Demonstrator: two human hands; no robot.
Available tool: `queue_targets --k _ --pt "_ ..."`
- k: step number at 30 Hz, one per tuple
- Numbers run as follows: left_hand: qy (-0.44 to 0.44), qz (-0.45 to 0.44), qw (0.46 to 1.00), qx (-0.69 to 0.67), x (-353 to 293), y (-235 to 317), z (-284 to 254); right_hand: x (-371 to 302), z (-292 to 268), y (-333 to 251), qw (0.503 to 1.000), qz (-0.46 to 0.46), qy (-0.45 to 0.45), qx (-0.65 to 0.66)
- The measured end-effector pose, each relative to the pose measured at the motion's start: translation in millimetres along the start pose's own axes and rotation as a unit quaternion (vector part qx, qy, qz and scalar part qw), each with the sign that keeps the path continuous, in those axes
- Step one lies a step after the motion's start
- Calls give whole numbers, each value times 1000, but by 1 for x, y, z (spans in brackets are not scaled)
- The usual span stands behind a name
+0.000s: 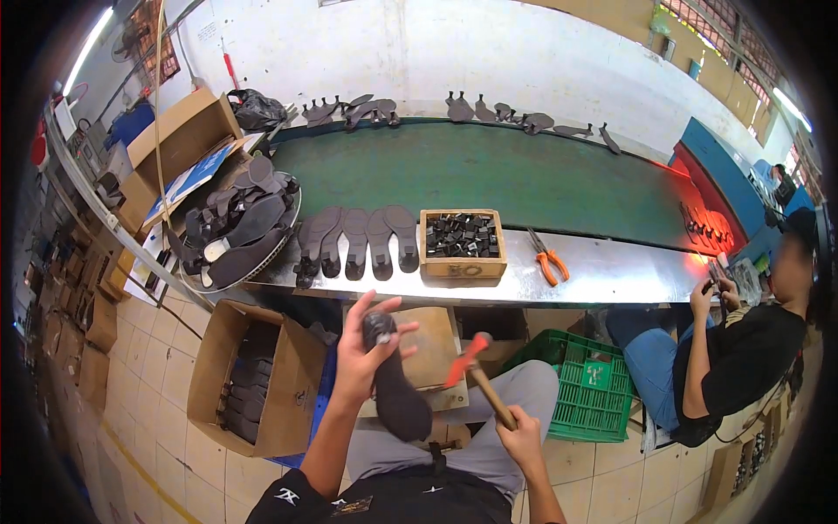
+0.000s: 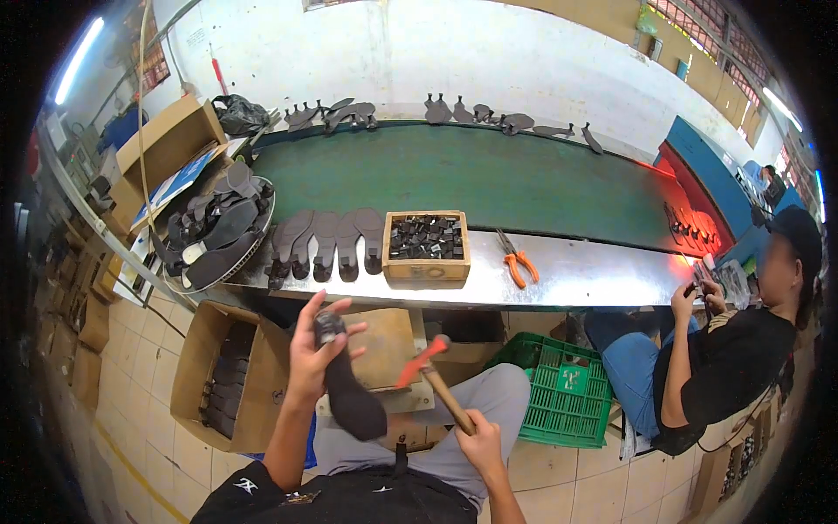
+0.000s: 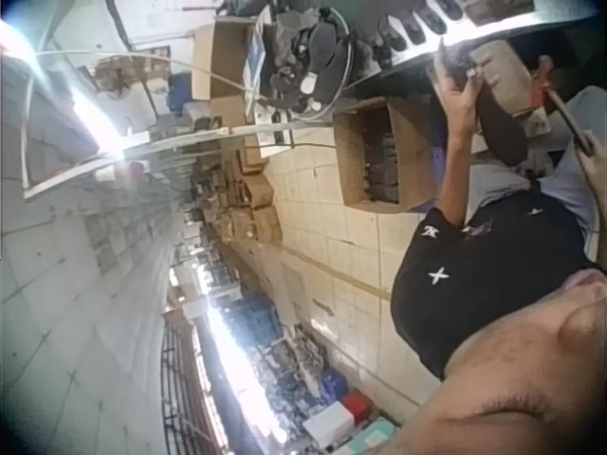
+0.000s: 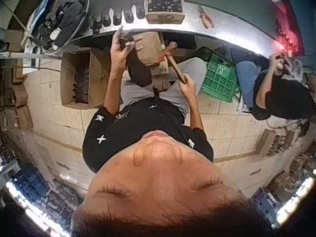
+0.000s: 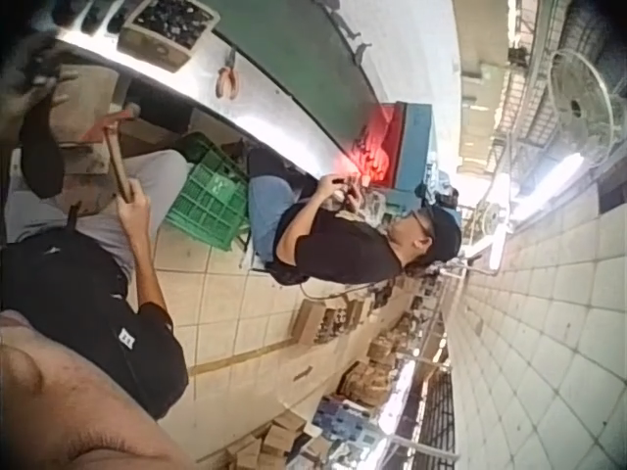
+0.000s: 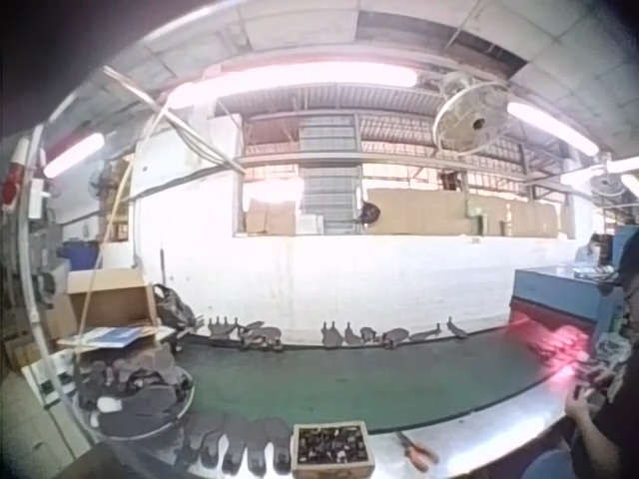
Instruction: Attaching heels to shoe soles using a hammer and small nails.
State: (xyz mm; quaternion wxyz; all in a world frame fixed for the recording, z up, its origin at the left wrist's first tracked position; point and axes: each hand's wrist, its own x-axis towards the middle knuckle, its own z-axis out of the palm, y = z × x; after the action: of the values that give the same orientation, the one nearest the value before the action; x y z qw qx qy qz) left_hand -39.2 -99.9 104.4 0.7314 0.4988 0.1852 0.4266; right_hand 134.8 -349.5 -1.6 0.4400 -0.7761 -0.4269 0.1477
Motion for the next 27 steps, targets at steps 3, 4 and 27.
queue_targets --k 3,4,27 --pt "8 85 896 436 37 -60 -41 -39 -8 27 978 139 -13 158" --pt "1 85 895 437 43 -70 -46 -49 -10 36 948 199 -22 248" --pt "-144 157 627 749 262 -119 31 -34 -35 -3 884 209 177 378"
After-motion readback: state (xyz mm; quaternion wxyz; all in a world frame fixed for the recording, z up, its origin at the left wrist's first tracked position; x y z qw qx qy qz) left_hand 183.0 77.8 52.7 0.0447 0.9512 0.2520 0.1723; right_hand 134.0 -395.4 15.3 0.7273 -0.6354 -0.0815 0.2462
